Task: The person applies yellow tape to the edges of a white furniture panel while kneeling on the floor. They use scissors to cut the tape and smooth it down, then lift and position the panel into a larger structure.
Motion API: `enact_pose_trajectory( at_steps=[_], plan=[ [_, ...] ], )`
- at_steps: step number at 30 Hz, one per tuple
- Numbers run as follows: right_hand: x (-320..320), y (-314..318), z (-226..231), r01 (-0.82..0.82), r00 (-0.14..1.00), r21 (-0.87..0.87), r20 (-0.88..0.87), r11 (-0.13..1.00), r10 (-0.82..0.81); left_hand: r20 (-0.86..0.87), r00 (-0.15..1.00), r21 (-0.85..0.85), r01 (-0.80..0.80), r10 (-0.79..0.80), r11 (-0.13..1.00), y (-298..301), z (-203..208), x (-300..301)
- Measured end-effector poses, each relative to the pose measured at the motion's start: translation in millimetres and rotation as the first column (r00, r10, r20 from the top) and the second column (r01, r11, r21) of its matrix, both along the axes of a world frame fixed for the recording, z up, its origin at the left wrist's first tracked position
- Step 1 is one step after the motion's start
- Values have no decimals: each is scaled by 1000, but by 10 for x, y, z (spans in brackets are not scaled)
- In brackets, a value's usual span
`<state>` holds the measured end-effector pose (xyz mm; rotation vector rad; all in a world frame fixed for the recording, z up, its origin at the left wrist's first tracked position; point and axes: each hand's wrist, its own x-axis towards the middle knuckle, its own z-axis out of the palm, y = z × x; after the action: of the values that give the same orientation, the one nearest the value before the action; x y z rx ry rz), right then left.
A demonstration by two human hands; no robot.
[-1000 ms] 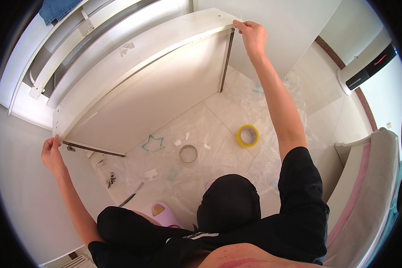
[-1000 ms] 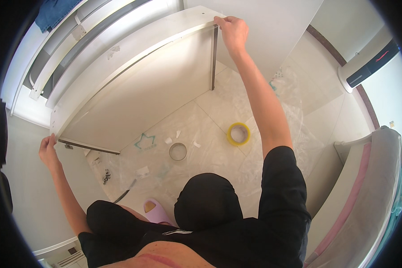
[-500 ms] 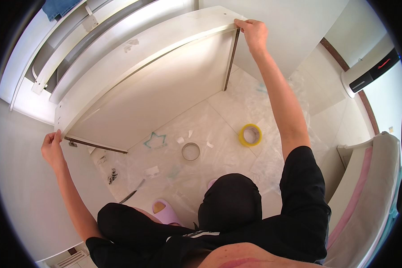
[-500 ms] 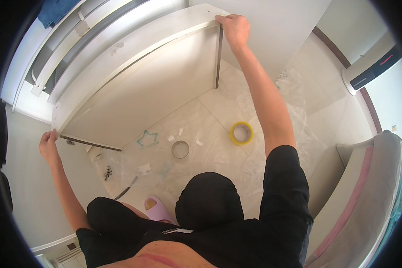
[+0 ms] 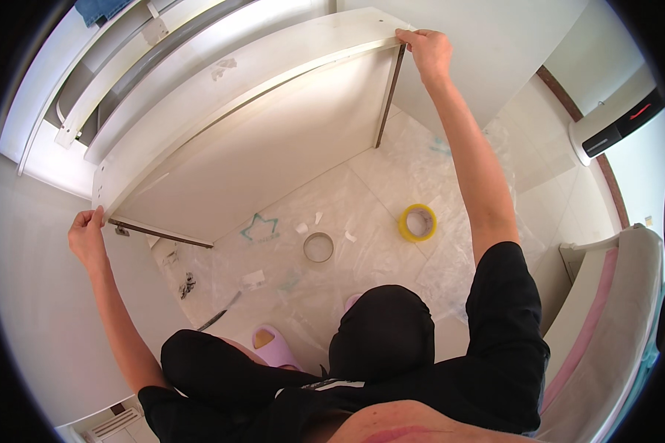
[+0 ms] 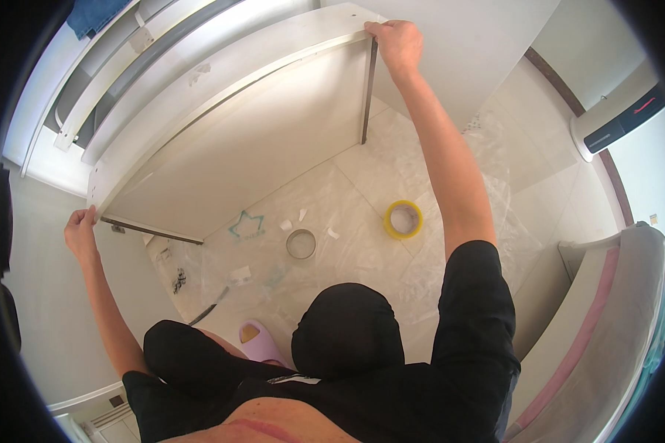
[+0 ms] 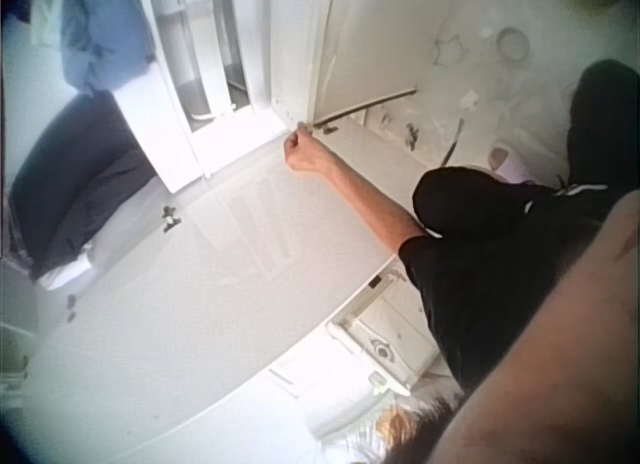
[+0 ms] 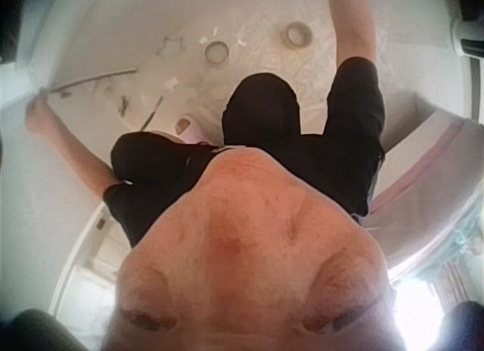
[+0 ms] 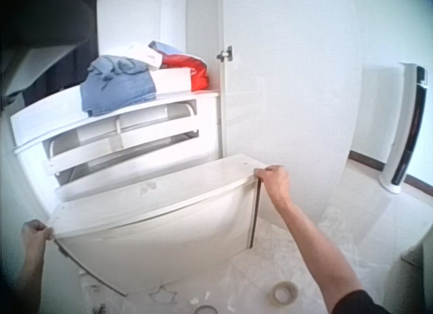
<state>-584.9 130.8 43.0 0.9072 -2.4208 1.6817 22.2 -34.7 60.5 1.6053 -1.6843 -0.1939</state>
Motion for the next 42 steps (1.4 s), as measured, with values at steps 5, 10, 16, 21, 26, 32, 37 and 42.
enact_pose_trajectory(
  at_steps=[5,10,16,21,26,32,37,42],
  plan=[
    [3,-32,-12,12,1000,-21,5,1000,-12,20,1000,20,-11,10,1000,-33,32,18],
    [-151,-67,-64,-30,999,-29,39,999,32,88,996,148,20,-34,989,-71,161,9],
    [-114,-15,-91,-101,969,-157,208,982,133,126,991,151,18,-38,988,-110,126,59],
    [-138,4,-120,-125,910,-258,355,958,215,191,982,99,-16,-3,995,-90,87,49],
    [-81,41,-60,-145,874,-275,415,950,253,211,977,104,-15,-7,994,-63,106,30],
    [-73,85,24,-201,819,-222,496,954,288,215,977,149,-36,3,988,-132,116,103],
    [-150,124,-33,-157,792,-207,557,966,248,160,987,160,-39,13,986,-71,151,57],
    [-271,89,-51,-125,789,-235,566,964,240,122,993,200,-25,1,980,-47,156,11]
  ],
)
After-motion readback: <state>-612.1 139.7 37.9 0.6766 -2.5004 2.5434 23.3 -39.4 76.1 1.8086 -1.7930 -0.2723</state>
